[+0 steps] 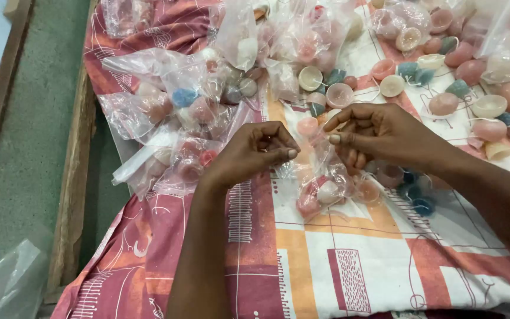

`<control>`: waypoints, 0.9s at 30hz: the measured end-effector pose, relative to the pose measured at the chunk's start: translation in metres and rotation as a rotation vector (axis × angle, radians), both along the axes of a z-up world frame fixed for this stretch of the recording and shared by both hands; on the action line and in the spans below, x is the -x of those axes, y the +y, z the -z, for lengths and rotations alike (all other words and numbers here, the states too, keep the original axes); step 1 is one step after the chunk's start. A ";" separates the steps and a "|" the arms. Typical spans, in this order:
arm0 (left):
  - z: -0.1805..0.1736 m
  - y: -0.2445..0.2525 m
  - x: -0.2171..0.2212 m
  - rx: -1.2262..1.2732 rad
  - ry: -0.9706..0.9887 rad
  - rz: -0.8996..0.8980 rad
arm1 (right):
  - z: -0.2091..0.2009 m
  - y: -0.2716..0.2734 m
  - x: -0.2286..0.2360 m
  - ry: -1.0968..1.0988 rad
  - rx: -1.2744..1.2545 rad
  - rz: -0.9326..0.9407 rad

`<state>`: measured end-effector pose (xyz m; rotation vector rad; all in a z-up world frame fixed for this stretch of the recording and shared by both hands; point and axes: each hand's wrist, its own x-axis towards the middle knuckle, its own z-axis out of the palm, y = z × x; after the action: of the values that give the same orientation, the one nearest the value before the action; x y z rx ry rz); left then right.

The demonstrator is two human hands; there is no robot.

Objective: The person places small decorative candles into clear plastic bags by hand and seals the bags.

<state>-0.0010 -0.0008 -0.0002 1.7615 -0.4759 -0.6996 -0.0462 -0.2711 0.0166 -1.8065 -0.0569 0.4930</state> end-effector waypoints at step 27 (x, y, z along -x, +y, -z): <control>-0.017 -0.010 0.008 -0.048 -0.186 -0.121 | 0.015 -0.014 -0.002 -0.132 -0.022 -0.005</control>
<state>-0.0090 -0.0111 0.0167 1.8930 -0.4763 -0.4678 -0.0440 -0.2853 0.0020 -1.8161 -0.1566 0.3748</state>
